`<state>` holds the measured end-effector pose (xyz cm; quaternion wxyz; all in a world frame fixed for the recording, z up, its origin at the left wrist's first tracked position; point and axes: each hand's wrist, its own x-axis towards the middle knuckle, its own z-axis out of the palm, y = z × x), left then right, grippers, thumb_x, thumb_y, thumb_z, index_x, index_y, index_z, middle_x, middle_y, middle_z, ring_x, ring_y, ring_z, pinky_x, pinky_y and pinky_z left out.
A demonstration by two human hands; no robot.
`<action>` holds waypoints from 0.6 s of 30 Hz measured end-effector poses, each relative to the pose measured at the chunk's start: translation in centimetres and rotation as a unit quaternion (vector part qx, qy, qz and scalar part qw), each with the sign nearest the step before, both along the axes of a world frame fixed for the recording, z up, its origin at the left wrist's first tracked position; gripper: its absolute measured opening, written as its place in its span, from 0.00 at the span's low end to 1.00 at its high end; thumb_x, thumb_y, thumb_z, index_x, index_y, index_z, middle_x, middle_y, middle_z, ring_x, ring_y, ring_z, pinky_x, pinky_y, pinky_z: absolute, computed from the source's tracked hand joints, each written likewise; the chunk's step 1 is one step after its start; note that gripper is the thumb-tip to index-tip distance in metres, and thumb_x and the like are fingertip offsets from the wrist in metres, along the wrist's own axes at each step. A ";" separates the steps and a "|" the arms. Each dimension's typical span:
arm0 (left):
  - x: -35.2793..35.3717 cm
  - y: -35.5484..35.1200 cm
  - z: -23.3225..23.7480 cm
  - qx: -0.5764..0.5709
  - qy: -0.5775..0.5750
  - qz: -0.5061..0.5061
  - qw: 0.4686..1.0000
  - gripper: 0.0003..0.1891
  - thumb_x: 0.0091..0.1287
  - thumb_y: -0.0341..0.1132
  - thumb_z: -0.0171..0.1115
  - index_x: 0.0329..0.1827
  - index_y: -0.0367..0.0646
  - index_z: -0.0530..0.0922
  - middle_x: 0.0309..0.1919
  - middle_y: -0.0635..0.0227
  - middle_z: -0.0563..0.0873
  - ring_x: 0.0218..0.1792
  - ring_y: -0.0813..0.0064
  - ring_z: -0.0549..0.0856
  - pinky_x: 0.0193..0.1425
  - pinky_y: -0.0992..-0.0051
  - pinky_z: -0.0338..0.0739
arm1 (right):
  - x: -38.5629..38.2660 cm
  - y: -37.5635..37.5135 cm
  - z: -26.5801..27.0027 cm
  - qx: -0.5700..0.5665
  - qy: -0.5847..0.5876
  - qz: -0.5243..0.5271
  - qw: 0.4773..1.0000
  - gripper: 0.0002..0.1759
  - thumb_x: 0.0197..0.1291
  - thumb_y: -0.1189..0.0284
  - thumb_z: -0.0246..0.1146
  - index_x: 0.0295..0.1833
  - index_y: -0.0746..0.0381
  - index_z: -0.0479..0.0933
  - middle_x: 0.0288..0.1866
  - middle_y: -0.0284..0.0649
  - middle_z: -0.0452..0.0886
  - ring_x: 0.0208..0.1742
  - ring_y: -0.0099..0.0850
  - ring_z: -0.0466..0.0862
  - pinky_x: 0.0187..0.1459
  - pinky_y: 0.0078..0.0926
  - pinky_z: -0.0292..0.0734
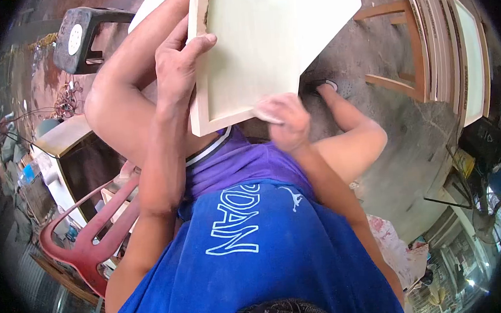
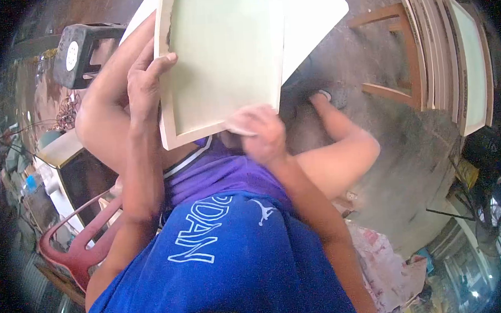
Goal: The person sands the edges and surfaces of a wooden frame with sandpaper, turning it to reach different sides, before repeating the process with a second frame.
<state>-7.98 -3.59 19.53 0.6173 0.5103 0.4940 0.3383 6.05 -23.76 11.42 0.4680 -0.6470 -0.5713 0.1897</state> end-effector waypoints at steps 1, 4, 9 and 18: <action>-0.4 0.1 -0.4 -0.010 -0.008 -0.001 1.000 0.29 0.63 0.31 0.70 0.70 0.35 0.83 0.53 0.63 0.90 0.49 0.74 0.87 0.58 0.74 0.81 | 1.2 -0.8 -1.7 -0.029 0.006 -0.015 0.999 0.20 0.47 0.87 0.67 0.46 0.60 0.89 0.46 0.44 0.88 0.48 0.46 0.87 0.51 0.39 0.84; 0.0 0.5 -0.6 -0.018 -0.029 -0.005 0.999 0.29 0.62 0.31 0.70 0.70 0.35 0.83 0.53 0.64 0.90 0.50 0.75 0.87 0.58 0.74 0.81 | 0.3 -0.4 -0.4 -0.044 0.001 -0.025 0.999 0.19 0.46 0.87 0.67 0.46 0.61 0.89 0.46 0.45 0.87 0.48 0.47 0.87 0.51 0.39 0.83; -0.1 0.4 0.4 -0.013 0.026 -0.020 0.999 0.29 0.63 0.33 0.71 0.69 0.36 0.83 0.53 0.64 0.90 0.51 0.76 0.87 0.60 0.74 0.80 | -3.4 1.3 3.3 0.032 0.025 0.000 0.999 0.18 0.47 0.86 0.68 0.45 0.63 0.88 0.47 0.44 0.88 0.49 0.46 0.86 0.52 0.39 0.83; -0.2 0.1 -0.2 -0.018 -0.018 0.014 1.000 0.30 0.62 0.32 0.72 0.70 0.36 0.83 0.53 0.63 0.90 0.51 0.75 0.87 0.59 0.74 0.81 | 3.0 -1.7 -3.5 -0.054 -0.009 -0.010 0.998 0.19 0.49 0.87 0.66 0.49 0.65 0.87 0.47 0.47 0.86 0.50 0.48 0.86 0.52 0.40 0.84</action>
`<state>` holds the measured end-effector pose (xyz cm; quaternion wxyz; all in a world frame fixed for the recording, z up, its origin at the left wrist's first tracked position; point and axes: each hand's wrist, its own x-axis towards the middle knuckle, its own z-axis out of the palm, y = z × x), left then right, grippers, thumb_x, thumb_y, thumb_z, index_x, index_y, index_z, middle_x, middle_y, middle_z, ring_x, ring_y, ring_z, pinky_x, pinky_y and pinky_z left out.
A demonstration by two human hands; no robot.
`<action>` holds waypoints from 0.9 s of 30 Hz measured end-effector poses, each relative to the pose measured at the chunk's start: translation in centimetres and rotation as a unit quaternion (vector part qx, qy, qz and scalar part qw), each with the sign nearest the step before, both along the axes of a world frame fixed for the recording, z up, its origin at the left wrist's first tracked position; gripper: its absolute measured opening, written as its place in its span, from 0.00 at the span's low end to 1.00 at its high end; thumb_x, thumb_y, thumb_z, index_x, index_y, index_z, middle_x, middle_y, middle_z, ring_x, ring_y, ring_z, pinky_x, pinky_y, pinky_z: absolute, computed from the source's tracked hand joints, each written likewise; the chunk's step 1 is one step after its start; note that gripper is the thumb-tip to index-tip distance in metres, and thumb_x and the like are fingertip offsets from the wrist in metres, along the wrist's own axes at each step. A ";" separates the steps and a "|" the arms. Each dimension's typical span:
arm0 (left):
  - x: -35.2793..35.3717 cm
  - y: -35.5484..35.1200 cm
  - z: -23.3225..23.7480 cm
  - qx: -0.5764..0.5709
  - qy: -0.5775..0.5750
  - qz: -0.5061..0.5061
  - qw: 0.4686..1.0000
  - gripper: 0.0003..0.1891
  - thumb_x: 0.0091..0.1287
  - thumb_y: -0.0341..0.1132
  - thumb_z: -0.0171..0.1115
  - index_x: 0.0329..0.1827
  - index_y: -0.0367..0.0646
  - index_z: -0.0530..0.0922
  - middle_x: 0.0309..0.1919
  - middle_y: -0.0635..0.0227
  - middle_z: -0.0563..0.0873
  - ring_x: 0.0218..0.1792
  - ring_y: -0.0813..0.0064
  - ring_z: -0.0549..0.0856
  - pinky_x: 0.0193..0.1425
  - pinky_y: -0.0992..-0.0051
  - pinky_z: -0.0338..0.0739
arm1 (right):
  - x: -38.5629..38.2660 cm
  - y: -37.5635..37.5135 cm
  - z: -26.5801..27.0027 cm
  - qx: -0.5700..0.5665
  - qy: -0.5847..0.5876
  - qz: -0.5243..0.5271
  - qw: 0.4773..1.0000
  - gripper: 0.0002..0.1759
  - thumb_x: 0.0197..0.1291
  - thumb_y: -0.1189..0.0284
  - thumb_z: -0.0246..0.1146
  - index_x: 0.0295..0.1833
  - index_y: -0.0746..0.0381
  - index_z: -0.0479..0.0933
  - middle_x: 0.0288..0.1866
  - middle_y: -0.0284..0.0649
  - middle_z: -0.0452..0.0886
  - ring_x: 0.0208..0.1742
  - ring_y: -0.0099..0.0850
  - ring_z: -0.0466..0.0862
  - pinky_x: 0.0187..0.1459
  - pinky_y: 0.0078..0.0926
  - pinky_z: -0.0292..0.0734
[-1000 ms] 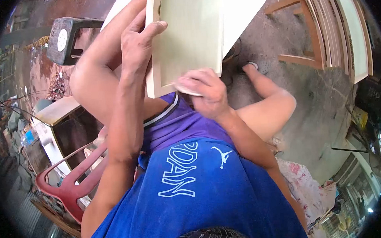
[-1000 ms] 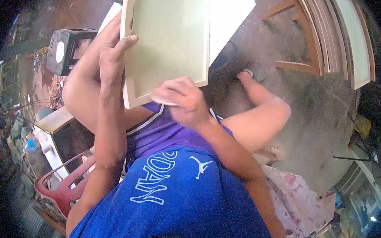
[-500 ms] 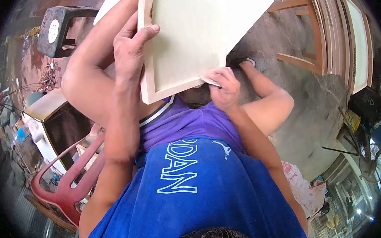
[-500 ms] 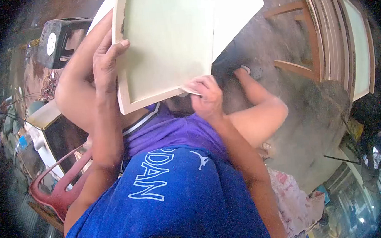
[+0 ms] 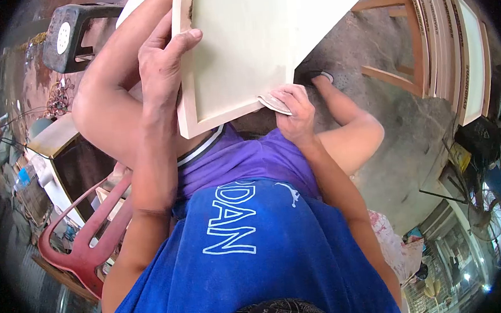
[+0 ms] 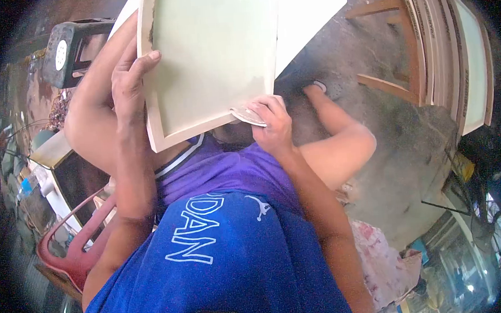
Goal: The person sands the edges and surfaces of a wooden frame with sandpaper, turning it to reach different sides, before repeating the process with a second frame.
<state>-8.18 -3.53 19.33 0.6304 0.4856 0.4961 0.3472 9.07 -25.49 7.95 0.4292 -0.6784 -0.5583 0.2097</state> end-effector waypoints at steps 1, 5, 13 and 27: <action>-0.2 0.1 -0.4 -0.005 -0.011 0.002 1.000 0.30 0.62 0.32 0.72 0.70 0.36 0.83 0.53 0.63 0.90 0.51 0.75 0.87 0.59 0.74 0.81 | -0.3 -0.3 -0.3 -0.005 -0.026 -0.020 0.999 0.21 0.48 0.87 0.66 0.50 0.64 0.87 0.49 0.47 0.85 0.51 0.48 0.85 0.54 0.41 0.82; -0.2 -0.1 -1.4 -0.011 -0.015 0.015 1.000 0.29 0.63 0.32 0.72 0.70 0.36 0.83 0.53 0.64 0.90 0.50 0.75 0.87 0.58 0.74 0.81 | -1.2 -0.6 -0.5 0.006 -0.077 -0.090 0.993 0.21 0.49 0.87 0.66 0.51 0.65 0.85 0.50 0.47 0.86 0.53 0.48 0.85 0.54 0.42 0.83; 1.7 -0.5 0.6 0.013 0.014 -0.005 1.000 0.30 0.65 0.30 0.69 0.73 0.35 0.80 0.58 0.61 0.89 0.54 0.73 0.87 0.61 0.73 0.81 | -4.4 1.6 5.0 0.063 0.000 -0.039 0.997 0.19 0.48 0.85 0.69 0.48 0.64 0.86 0.48 0.46 0.86 0.52 0.48 0.86 0.56 0.41 0.83; 2.4 -1.0 1.6 0.012 0.041 -0.017 0.999 0.29 0.64 0.31 0.71 0.71 0.34 0.82 0.55 0.64 0.89 0.51 0.76 0.87 0.58 0.75 0.81 | -5.6 2.9 9.9 0.078 0.003 0.014 0.997 0.21 0.47 0.85 0.71 0.50 0.63 0.88 0.49 0.46 0.87 0.50 0.47 0.87 0.54 0.40 0.85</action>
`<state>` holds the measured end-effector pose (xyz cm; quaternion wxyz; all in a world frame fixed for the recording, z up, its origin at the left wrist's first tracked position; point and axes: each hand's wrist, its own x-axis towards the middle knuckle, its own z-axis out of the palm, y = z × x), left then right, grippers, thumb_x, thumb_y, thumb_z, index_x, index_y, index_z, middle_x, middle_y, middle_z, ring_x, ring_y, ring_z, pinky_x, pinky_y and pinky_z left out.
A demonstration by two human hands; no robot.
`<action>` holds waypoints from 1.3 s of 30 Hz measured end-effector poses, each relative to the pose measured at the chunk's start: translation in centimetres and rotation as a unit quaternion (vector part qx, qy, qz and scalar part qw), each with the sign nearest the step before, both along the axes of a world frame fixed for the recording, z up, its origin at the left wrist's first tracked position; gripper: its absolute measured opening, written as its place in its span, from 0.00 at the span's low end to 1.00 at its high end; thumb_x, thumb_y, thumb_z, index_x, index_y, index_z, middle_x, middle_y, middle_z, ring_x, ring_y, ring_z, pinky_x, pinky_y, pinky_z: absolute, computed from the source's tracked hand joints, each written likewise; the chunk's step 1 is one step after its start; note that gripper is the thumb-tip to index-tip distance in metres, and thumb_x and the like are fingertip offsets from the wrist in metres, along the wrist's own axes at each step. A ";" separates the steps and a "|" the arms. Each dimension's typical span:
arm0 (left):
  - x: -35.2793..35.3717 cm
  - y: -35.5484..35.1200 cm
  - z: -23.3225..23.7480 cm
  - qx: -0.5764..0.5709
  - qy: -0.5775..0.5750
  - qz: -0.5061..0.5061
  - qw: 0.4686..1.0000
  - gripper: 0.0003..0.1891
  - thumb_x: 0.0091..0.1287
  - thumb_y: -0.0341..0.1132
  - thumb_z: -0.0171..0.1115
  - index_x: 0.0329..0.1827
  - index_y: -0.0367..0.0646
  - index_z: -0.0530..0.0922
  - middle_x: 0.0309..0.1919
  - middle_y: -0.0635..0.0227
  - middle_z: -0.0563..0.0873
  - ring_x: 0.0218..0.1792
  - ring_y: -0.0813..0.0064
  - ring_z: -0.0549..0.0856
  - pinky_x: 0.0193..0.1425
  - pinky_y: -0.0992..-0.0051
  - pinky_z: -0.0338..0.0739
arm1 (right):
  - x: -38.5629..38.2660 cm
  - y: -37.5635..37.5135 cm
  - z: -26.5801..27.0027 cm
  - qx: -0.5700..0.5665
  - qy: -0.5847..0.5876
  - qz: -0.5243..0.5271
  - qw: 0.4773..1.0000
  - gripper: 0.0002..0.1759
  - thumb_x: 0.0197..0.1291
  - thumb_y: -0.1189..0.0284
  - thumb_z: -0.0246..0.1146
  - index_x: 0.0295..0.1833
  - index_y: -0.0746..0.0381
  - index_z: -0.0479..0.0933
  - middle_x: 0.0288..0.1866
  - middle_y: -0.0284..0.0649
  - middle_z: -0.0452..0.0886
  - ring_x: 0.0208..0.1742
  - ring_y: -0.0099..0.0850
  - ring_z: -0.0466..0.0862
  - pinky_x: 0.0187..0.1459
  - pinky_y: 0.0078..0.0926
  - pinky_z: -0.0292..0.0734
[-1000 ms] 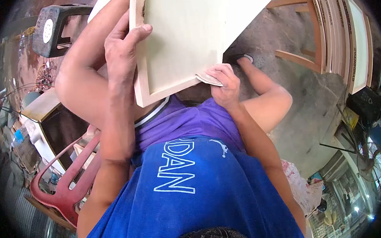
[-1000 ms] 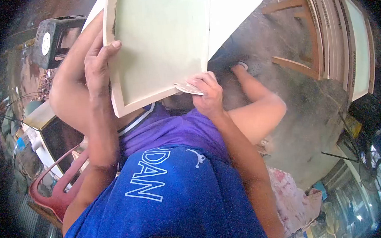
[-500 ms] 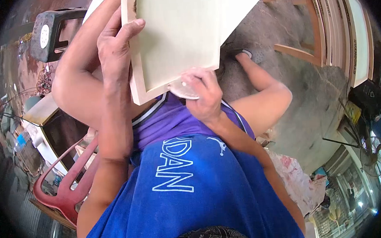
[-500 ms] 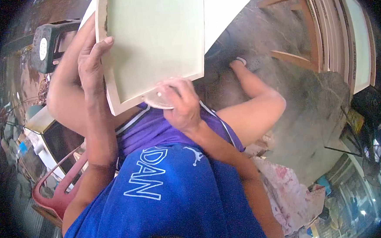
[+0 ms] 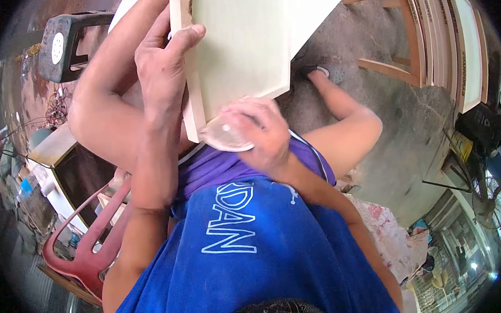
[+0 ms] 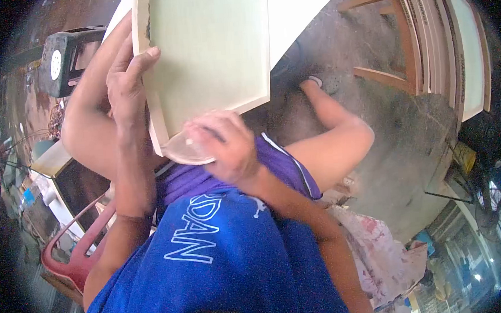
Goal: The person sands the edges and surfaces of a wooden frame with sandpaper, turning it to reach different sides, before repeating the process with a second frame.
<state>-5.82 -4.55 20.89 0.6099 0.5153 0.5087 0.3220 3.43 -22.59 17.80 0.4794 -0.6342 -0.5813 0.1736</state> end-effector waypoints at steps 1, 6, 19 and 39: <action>-0.1 -0.3 -0.3 0.001 -0.024 0.011 1.000 0.29 0.64 0.30 0.71 0.70 0.34 0.82 0.55 0.64 0.89 0.51 0.76 0.87 0.58 0.75 0.81 | 0.4 -0.8 -1.3 -0.001 -0.001 0.000 1.000 0.21 0.47 0.85 0.71 0.50 0.63 0.88 0.49 0.46 0.87 0.50 0.47 0.87 0.54 0.40 0.85; -0.7 0.0 -0.8 -0.009 -0.071 0.021 0.997 0.29 0.64 0.30 0.71 0.70 0.33 0.82 0.55 0.64 0.89 0.51 0.75 0.87 0.59 0.75 0.81 | 4.4 -3.7 -9.5 -0.057 -0.041 -0.106 0.992 0.21 0.47 0.86 0.69 0.50 0.64 0.88 0.49 0.45 0.88 0.52 0.47 0.87 0.54 0.40 0.85; -0.4 -0.2 -0.3 0.013 -0.080 0.019 0.997 0.30 0.64 0.29 0.71 0.72 0.34 0.80 0.57 0.61 0.89 0.52 0.74 0.87 0.59 0.75 0.82 | 4.7 -3.0 -8.2 -0.090 -0.001 -0.087 0.992 0.13 0.56 0.84 0.70 0.47 0.62 0.89 0.48 0.46 0.88 0.48 0.45 0.88 0.48 0.37 0.85; 0.4 -0.3 -0.1 0.012 -0.078 0.035 0.996 0.30 0.63 0.28 0.70 0.71 0.34 0.81 0.57 0.61 0.89 0.53 0.73 0.87 0.60 0.74 0.81 | 0.0 -2.1 -3.8 0.009 -0.040 -0.030 0.999 0.22 0.51 0.79 0.68 0.55 0.66 0.86 0.56 0.50 0.85 0.58 0.52 0.84 0.61 0.52 0.79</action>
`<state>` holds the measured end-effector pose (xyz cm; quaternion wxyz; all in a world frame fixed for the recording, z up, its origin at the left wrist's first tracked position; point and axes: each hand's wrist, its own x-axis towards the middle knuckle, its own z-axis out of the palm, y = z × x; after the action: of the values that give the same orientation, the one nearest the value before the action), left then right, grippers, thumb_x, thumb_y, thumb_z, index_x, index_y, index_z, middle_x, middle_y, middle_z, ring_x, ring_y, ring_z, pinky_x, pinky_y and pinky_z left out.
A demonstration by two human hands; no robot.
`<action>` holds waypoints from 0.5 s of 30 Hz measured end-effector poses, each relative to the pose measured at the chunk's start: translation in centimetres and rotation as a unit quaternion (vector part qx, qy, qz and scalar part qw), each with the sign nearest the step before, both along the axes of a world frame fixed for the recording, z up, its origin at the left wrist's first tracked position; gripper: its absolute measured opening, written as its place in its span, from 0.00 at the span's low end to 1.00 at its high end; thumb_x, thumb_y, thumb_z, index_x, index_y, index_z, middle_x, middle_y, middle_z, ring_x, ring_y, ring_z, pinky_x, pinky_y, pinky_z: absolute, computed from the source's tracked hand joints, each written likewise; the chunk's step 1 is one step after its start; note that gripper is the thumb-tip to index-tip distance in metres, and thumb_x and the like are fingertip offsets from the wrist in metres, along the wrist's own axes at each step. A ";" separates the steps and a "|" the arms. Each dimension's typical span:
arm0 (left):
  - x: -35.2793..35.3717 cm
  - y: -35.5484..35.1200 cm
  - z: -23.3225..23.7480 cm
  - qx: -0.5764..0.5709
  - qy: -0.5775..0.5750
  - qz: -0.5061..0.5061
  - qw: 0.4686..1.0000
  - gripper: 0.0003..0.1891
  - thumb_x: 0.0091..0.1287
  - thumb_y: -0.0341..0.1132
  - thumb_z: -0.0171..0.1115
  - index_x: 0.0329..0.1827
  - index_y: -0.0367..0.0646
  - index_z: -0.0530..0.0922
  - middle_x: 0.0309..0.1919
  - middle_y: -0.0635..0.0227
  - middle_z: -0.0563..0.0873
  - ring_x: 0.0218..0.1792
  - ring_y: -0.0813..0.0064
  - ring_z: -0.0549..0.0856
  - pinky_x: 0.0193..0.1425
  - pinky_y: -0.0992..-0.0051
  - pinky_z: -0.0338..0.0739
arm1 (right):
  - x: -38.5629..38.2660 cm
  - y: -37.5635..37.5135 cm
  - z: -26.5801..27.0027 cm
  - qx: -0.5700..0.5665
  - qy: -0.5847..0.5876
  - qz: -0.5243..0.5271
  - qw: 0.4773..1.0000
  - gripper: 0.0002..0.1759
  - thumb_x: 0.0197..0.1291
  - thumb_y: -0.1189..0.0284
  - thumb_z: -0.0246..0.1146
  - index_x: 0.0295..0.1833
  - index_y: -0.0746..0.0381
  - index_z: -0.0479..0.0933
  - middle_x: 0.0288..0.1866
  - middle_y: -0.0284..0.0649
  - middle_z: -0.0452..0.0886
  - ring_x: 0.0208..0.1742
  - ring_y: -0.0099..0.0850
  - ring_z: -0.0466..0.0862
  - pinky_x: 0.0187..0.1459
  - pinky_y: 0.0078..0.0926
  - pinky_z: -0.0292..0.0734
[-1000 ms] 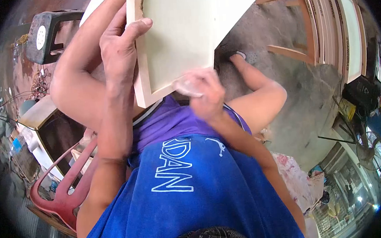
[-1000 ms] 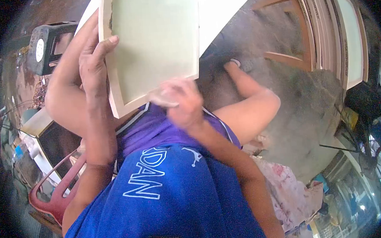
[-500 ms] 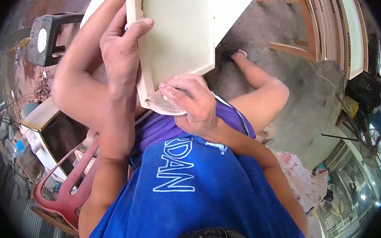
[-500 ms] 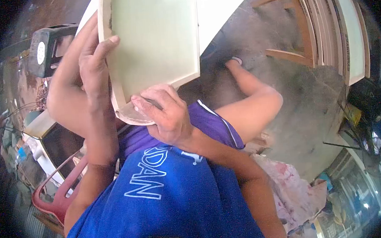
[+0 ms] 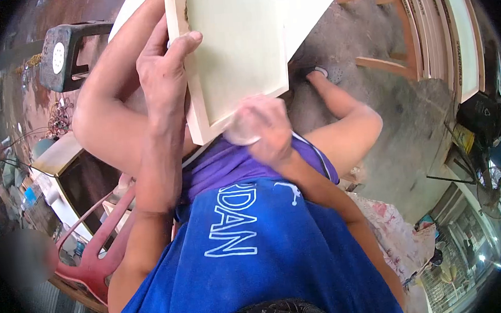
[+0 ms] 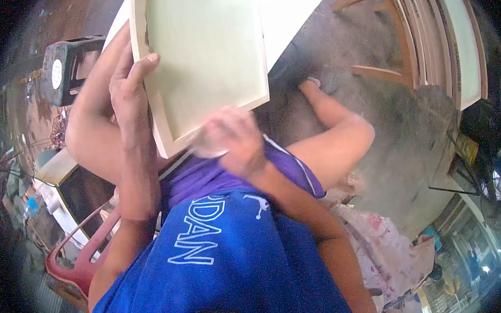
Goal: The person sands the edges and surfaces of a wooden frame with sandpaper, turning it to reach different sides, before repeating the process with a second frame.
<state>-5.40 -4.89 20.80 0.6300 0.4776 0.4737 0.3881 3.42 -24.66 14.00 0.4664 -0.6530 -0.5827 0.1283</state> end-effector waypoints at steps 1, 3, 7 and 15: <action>-0.3 0.1 -0.5 0.008 -0.017 -0.003 1.000 0.30 0.63 0.28 0.70 0.71 0.34 0.81 0.57 0.61 0.89 0.53 0.73 0.87 0.60 0.74 0.81 | 1.4 -1.0 -2.8 -0.021 -0.032 -0.042 0.998 0.21 0.52 0.79 0.67 0.55 0.66 0.86 0.55 0.50 0.85 0.57 0.52 0.84 0.61 0.51 0.79; -0.7 0.0 -1.1 0.006 -0.030 -0.010 0.999 0.30 0.64 0.28 0.70 0.72 0.34 0.81 0.57 0.61 0.89 0.53 0.73 0.87 0.60 0.74 0.81 | 3.5 -1.5 -5.4 -0.067 -0.024 -0.075 0.995 0.19 0.54 0.81 0.65 0.53 0.66 0.86 0.53 0.49 0.85 0.55 0.51 0.83 0.58 0.50 0.79; 0.5 -0.2 0.1 0.025 -0.022 -0.039 0.999 0.31 0.66 0.28 0.66 0.75 0.33 0.77 0.62 0.60 0.87 0.58 0.71 0.86 0.65 0.74 0.79 | 0.4 0.2 0.5 -0.011 0.035 -0.034 0.999 0.20 0.51 0.81 0.66 0.51 0.63 0.88 0.49 0.46 0.86 0.54 0.48 0.84 0.60 0.48 0.81; -1.3 0.6 -0.9 -0.003 -0.004 -0.011 1.000 0.30 0.64 0.29 0.70 0.73 0.36 0.80 0.57 0.61 0.90 0.53 0.73 0.88 0.60 0.74 0.82 | 4.9 -2.2 -6.5 -0.074 -0.043 -0.063 0.994 0.26 0.49 0.88 0.63 0.56 0.61 0.88 0.51 0.45 0.87 0.53 0.48 0.85 0.54 0.42 0.83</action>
<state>-6.68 -4.30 19.94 0.6378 0.4792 0.4671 0.3813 8.29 -26.83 7.45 0.3987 -0.7258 -0.5490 0.1134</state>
